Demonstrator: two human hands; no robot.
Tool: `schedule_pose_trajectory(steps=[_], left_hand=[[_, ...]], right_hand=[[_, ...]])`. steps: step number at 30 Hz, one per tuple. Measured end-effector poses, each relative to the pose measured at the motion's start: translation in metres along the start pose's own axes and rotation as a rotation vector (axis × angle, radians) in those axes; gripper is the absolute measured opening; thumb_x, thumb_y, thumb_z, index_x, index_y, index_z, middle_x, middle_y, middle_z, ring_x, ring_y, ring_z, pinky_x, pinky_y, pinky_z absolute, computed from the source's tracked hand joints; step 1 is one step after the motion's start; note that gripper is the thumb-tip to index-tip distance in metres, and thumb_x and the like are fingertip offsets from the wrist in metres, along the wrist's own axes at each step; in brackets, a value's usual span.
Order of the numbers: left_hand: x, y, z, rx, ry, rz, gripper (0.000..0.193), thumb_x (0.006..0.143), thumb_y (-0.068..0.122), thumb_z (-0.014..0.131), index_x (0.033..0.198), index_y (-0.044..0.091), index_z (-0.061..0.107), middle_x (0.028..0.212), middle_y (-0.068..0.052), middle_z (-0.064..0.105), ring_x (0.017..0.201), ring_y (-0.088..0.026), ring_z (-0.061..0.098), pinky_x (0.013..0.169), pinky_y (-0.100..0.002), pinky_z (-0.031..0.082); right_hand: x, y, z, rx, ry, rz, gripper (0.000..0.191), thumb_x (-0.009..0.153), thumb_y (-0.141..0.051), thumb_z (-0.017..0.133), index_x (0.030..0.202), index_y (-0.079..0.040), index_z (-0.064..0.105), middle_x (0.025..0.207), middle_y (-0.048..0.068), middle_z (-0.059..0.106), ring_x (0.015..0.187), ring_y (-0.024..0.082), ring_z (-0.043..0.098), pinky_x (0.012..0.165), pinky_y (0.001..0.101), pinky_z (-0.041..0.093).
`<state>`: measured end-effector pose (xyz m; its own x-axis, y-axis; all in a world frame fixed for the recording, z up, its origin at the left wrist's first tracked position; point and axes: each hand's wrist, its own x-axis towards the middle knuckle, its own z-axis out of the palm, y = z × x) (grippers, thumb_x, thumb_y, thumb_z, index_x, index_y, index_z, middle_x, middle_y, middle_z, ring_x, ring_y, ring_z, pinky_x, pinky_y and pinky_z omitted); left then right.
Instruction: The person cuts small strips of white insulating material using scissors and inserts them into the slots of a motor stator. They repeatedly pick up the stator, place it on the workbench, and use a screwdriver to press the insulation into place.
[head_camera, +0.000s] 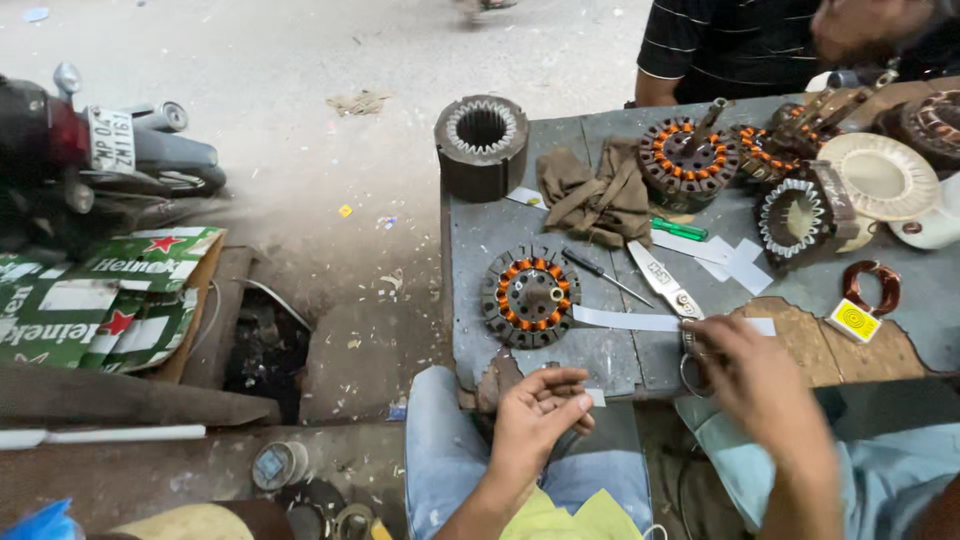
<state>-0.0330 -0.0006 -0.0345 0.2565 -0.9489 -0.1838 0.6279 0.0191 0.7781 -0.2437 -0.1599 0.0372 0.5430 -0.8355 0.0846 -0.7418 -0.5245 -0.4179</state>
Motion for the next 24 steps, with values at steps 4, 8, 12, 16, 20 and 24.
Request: schedule_pose_trajectory(steps=[4,8,12,16,20,24], left_hand=[[-0.004,-0.005,0.019,-0.011,-0.044,-0.03,0.031,0.091,0.003,0.074,0.12,-0.003,0.066,0.095,-0.006,0.072,0.07,-0.01,0.066,0.061,-0.024,0.055],[-0.019,0.01,0.034,0.214,-0.078,0.034,0.027,0.098,0.007,0.073,0.124,-0.001,0.068,0.091,-0.007,0.072,0.074,-0.01,0.066,0.064,-0.025,0.054],[0.017,0.057,0.005,1.119,0.246,1.06,0.015,0.094,0.004,0.068,0.108,0.009,0.066,0.108,-0.008,0.072,0.107,-0.031,0.068,0.102,-0.042,0.051],[0.101,0.099,-0.039,1.445,0.558,0.838,0.038,0.102,0.035,0.061,0.12,0.003,0.071,0.121,-0.021,0.068,0.119,-0.037,0.054,0.103,-0.049,0.041],[0.134,0.106,-0.046,1.251,0.347,0.434,0.042,0.101,0.043,0.06,0.11,0.005,0.077,0.12,-0.015,0.072,0.118,-0.032,0.057,0.105,-0.045,0.043],[0.099,0.097,-0.032,0.998,0.298,0.557,0.037,0.1,0.035,0.063,0.116,0.005,0.077,0.12,-0.012,0.076,0.115,-0.028,0.069,0.101,-0.037,0.05]], right_hand=[[-0.036,-0.02,0.051,0.731,0.009,-0.048,0.029,0.077,-0.005,0.081,0.105,-0.002,0.077,0.1,0.011,0.078,0.089,0.021,0.075,0.077,0.032,0.057],[-0.057,-0.021,0.069,0.892,0.108,0.061,0.013,0.077,0.004,0.078,0.09,0.004,0.079,0.095,0.011,0.078,0.088,0.017,0.073,0.08,0.0272,0.056],[-0.061,-0.017,0.065,0.988,0.239,0.199,0.015,0.083,0.005,0.076,0.098,0.003,0.076,0.1,0.01,0.075,0.088,0.016,0.07,0.081,0.0265,0.056],[-0.06,-0.023,0.062,0.962,0.283,0.243,0.02,0.085,0.005,0.077,0.104,0.004,0.076,0.104,0.01,0.074,0.091,0.014,0.068,0.082,0.0247,0.054],[-0.061,-0.032,0.054,0.804,0.356,0.119,0.022,0.087,0.003,0.078,0.109,0.004,0.076,0.107,0.01,0.075,0.098,0.012,0.068,0.088,0.0228,0.053],[-0.058,-0.045,0.048,0.833,0.422,0.122,0.028,0.088,0.003,0.078,0.116,0.002,0.074,0.107,0.008,0.074,0.094,0.011,0.068,0.086,0.022,0.054]])
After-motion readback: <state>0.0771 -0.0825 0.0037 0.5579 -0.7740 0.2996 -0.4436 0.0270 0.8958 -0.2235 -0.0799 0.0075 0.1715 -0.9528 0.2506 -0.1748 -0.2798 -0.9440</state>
